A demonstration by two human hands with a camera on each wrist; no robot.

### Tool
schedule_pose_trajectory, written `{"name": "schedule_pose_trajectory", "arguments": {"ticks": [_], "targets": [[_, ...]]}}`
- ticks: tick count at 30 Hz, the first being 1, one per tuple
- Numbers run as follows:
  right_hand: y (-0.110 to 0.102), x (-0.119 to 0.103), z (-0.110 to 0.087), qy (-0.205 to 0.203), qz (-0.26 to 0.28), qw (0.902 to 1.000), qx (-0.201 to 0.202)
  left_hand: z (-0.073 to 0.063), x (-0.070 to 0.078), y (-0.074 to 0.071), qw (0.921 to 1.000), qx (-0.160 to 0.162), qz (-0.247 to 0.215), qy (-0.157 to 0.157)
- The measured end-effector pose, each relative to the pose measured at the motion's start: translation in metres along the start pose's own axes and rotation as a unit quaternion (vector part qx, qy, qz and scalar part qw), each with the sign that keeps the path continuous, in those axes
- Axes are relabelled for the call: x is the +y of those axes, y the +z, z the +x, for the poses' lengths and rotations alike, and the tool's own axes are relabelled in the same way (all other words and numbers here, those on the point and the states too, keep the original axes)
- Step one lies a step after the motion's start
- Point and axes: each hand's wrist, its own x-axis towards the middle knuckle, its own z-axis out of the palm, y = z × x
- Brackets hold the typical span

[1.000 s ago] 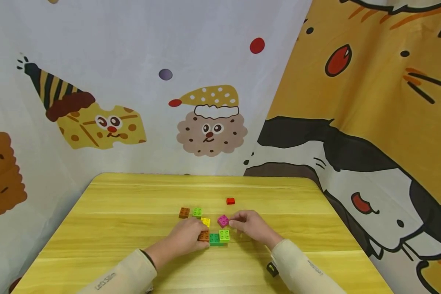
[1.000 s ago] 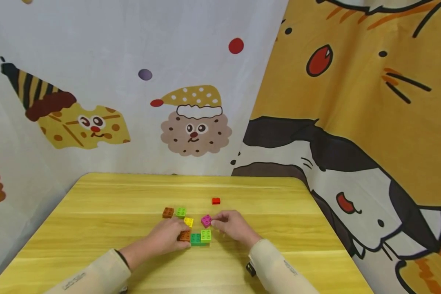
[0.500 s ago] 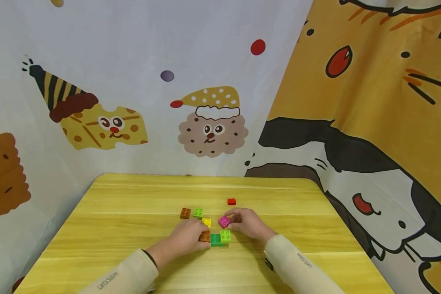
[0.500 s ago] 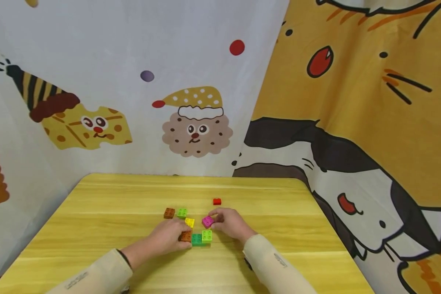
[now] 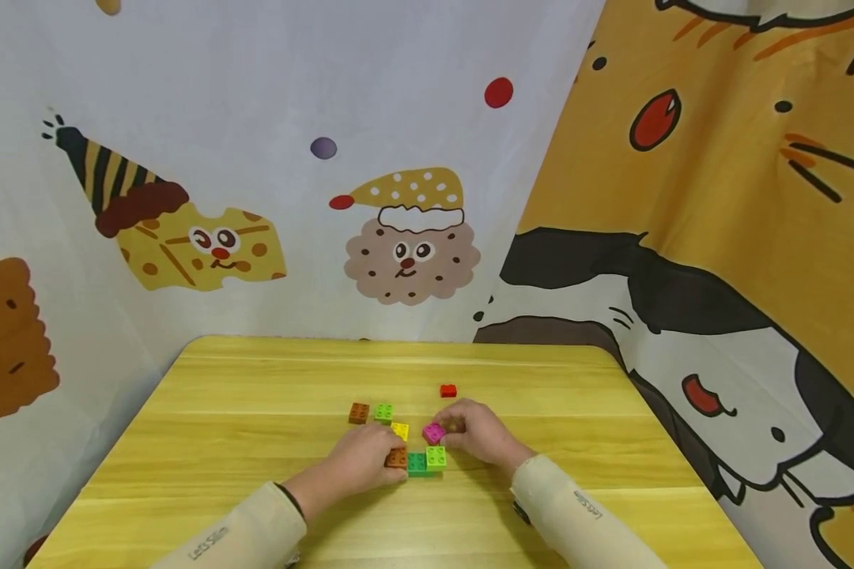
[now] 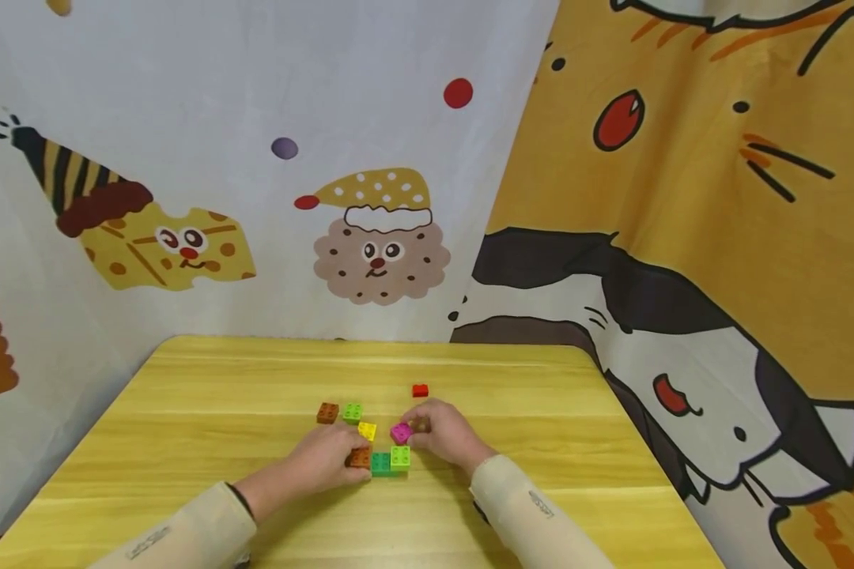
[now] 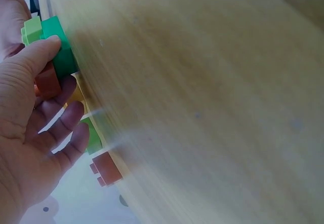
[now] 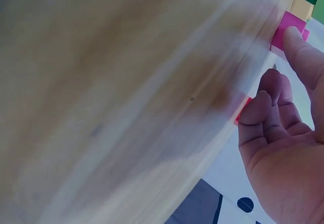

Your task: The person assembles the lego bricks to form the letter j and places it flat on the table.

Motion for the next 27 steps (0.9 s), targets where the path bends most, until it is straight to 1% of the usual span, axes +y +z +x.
{"name": "schedule_pose_trajectory", "arguments": {"ticks": [7,14,19,27], "targets": [[-0.0001,0.0012,-0.0031,0.003,-0.002,1.0,0.007,-0.0006,0.0007,0.0005,1.0,-0.002,-0.005,-0.002],[-0.0001,0.0001,-0.0044,0.039,-0.006,0.9992,-0.01,-0.001,0.0014,0.0002,1.0,-0.003,-0.007,-0.006],[-0.0007,-0.0015,-0.0048,0.05,0.004,0.9986,-0.019,-0.0009,0.0014,0.0006,0.9999,-0.004,-0.006,-0.009],[-0.0011,-0.0011,-0.0058,0.057,0.026,0.9978,-0.02,-0.0009,0.0014,0.0017,0.9999,-0.004,-0.004,-0.01]]}}
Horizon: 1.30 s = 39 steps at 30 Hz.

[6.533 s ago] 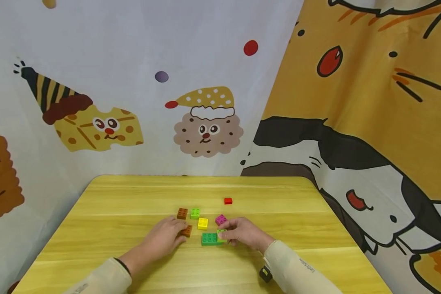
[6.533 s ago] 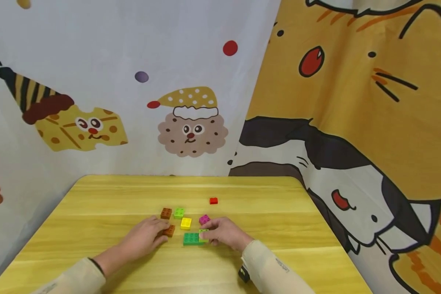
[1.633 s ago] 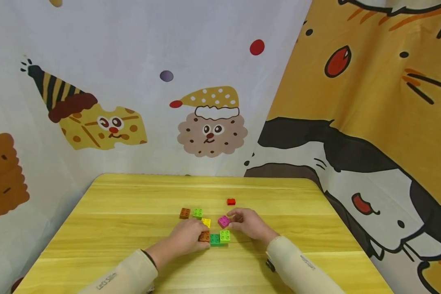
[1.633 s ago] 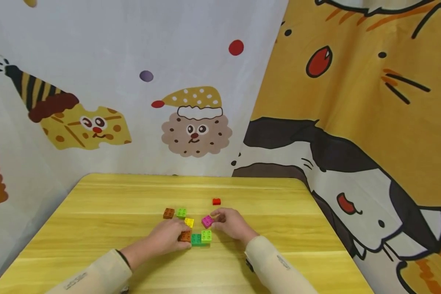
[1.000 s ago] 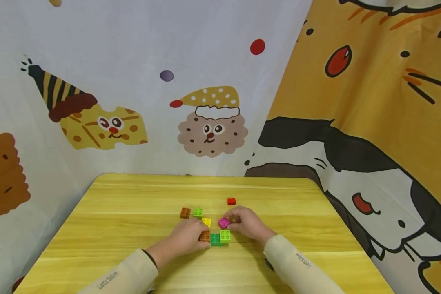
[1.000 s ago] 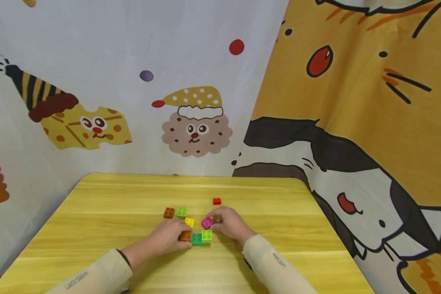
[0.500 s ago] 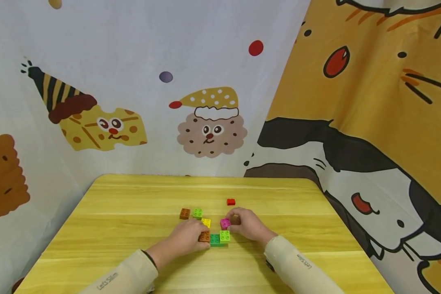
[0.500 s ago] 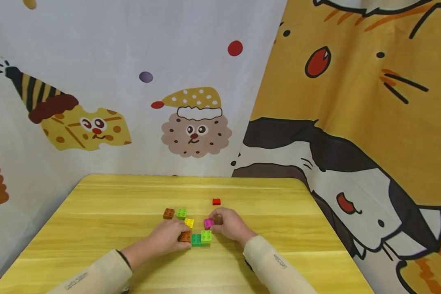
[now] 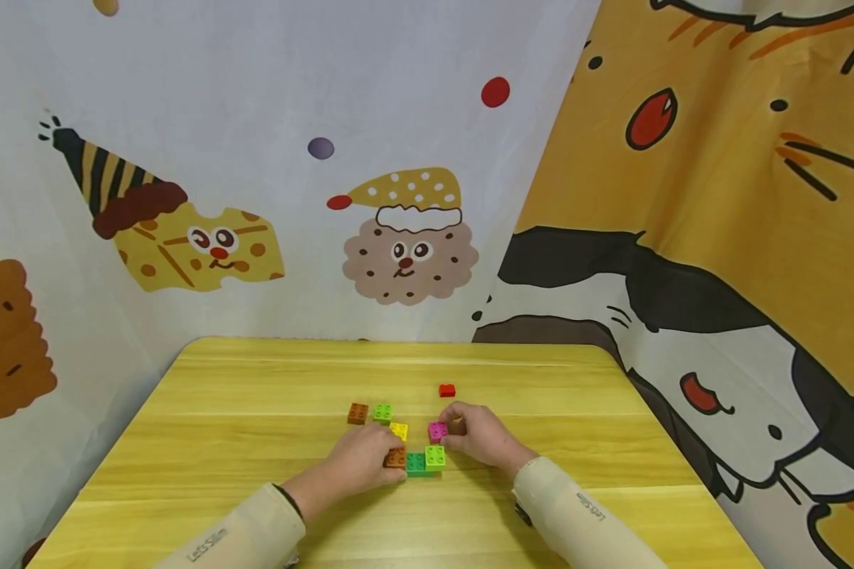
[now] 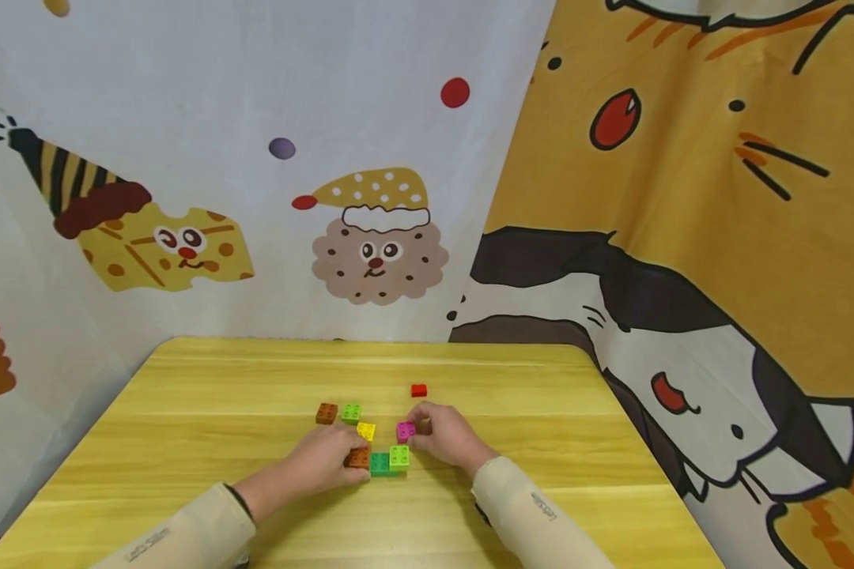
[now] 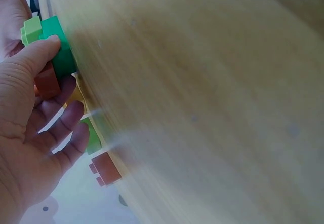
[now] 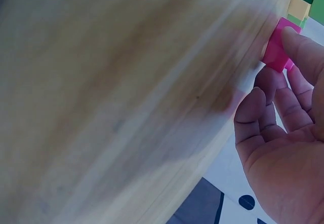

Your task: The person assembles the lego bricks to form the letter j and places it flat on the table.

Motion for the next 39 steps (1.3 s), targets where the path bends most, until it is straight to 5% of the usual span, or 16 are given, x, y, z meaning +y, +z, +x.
{"name": "schedule_pose_trajectory", "arguments": {"ticks": [11,27,39], "targets": [[0.001,-0.001,0.0,0.005,-0.019,0.9998,0.007,-0.001,0.0,0.0,1.0,0.001,0.001,0.002],[-0.016,-0.007,-0.008,-0.02,0.037,0.9985,0.035,0.001,-0.001,0.002,0.9999,0.007,0.001,0.01],[-0.017,-0.021,-0.03,-0.062,0.084,0.9936,-0.042,0.0,0.0,0.0,0.9999,0.005,-0.006,0.007]]}}
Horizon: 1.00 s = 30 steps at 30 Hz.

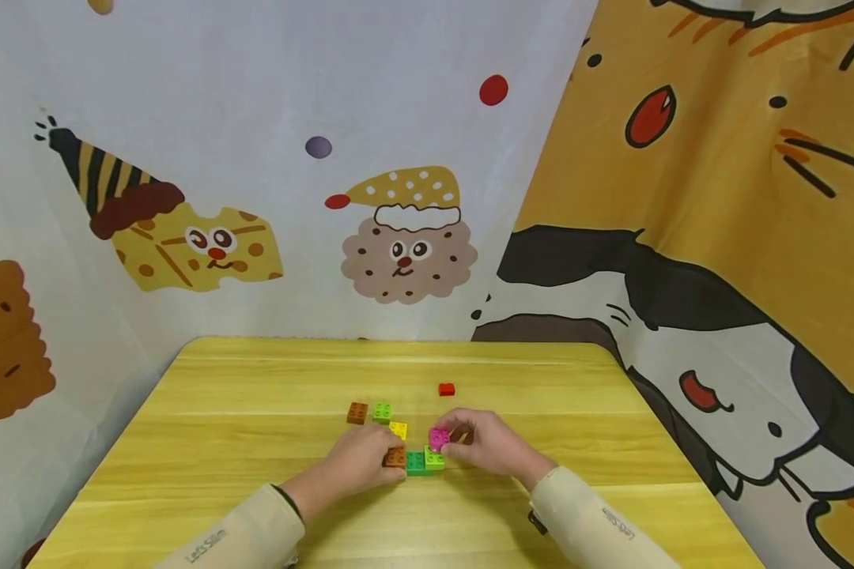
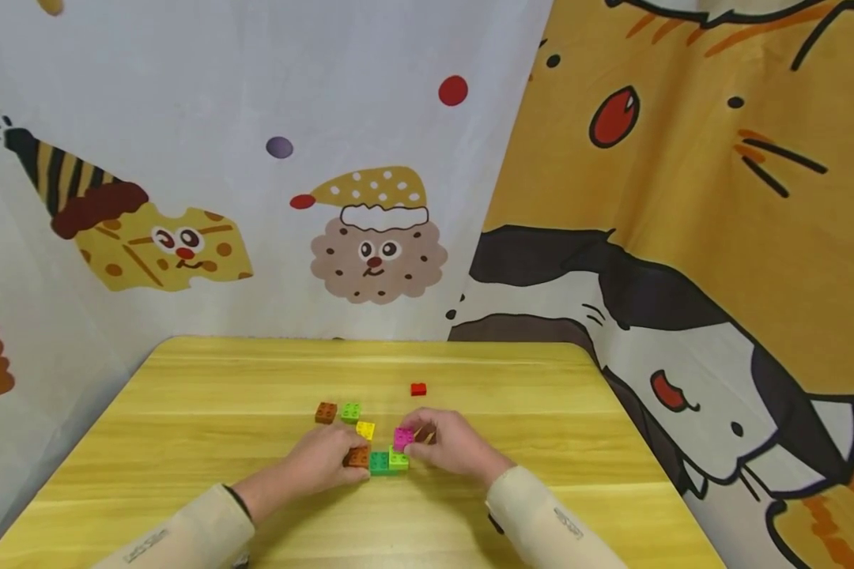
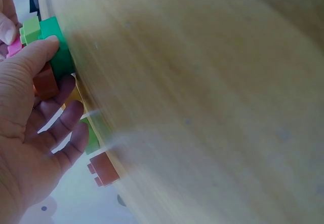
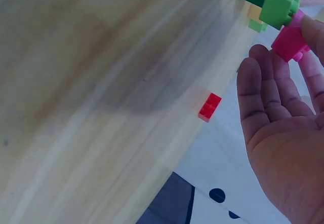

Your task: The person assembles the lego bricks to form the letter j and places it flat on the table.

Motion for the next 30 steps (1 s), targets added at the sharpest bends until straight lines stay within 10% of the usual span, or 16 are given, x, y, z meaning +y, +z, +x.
{"name": "schedule_pose_trajectory", "arguments": {"ticks": [30], "targets": [[0.016,-0.007,-0.001,-0.004,-0.011,0.9999,0.002,0.002,-0.003,0.004,0.9996,0.01,-0.026,0.002]]}}
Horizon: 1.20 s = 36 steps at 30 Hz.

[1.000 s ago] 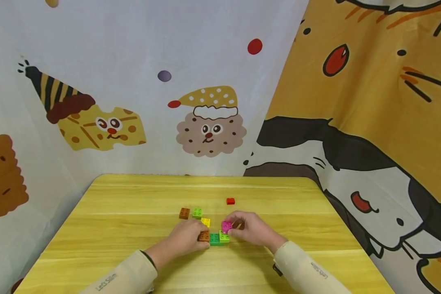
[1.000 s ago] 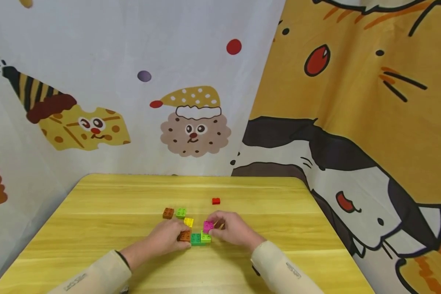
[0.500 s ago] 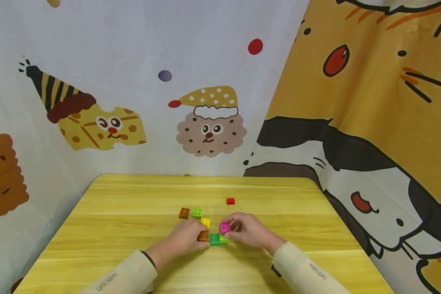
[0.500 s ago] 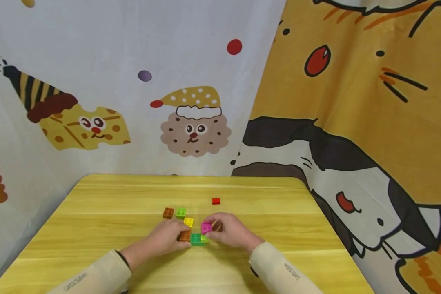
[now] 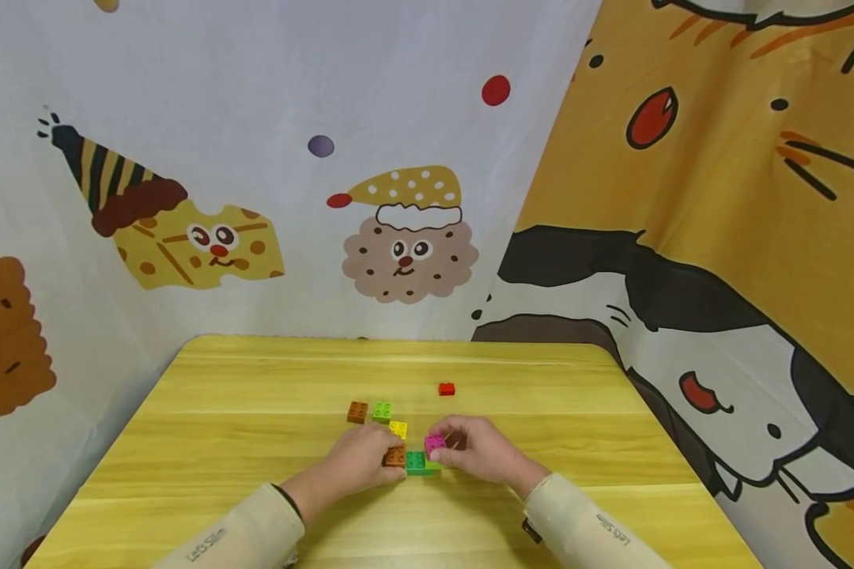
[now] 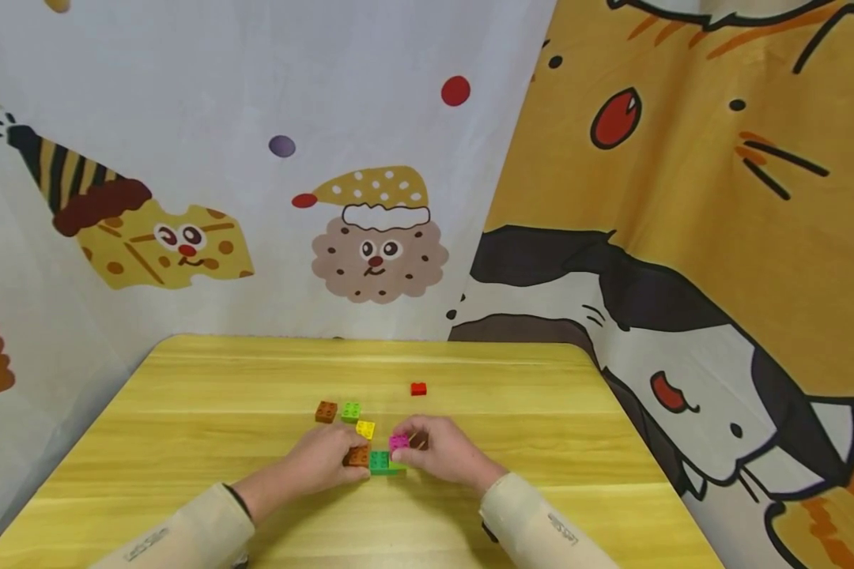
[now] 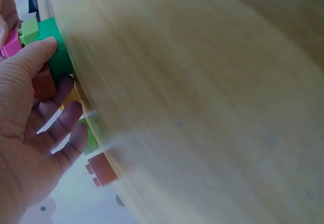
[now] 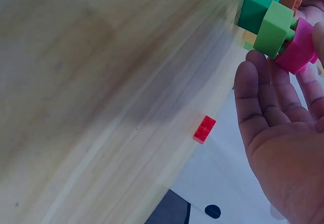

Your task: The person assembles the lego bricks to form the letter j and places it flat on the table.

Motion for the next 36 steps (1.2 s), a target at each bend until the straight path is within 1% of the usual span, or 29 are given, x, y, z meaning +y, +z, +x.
{"name": "schedule_pose_trajectory", "arguments": {"ticks": [8,13,19,24,29,34,36], "targets": [[0.0029,0.0016,-0.0039,0.003,0.017,0.9998,0.005,-0.002,0.0005,-0.0002,0.9999,0.005,0.009,0.004],[0.0068,-0.0001,-0.005,0.014,0.025,0.9994,0.021,-0.0018,-0.0002,-0.0001,0.9999,0.005,0.01,0.004],[0.0085,-0.003,-0.0048,0.008,0.027,0.9989,0.037,-0.0013,-0.0009,-0.001,1.0,0.002,0.004,0.007],[0.0078,-0.003,-0.0055,0.016,0.046,0.9981,0.037,-0.0006,-0.0007,-0.0012,1.0,-0.002,-0.009,0.003],[0.0077,-0.0008,-0.0061,0.025,0.064,0.9969,0.039,-0.0003,-0.0007,-0.0004,0.9999,-0.001,-0.01,0.002],[0.0073,0.0001,-0.0061,0.031,0.065,0.9967,0.036,-0.0007,-0.0011,0.0001,0.9999,0.001,-0.011,0.004],[0.0071,-0.0002,-0.0057,0.034,0.058,0.9972,0.033,-0.0004,-0.0015,0.0002,1.0,0.001,-0.008,0.005]]}}
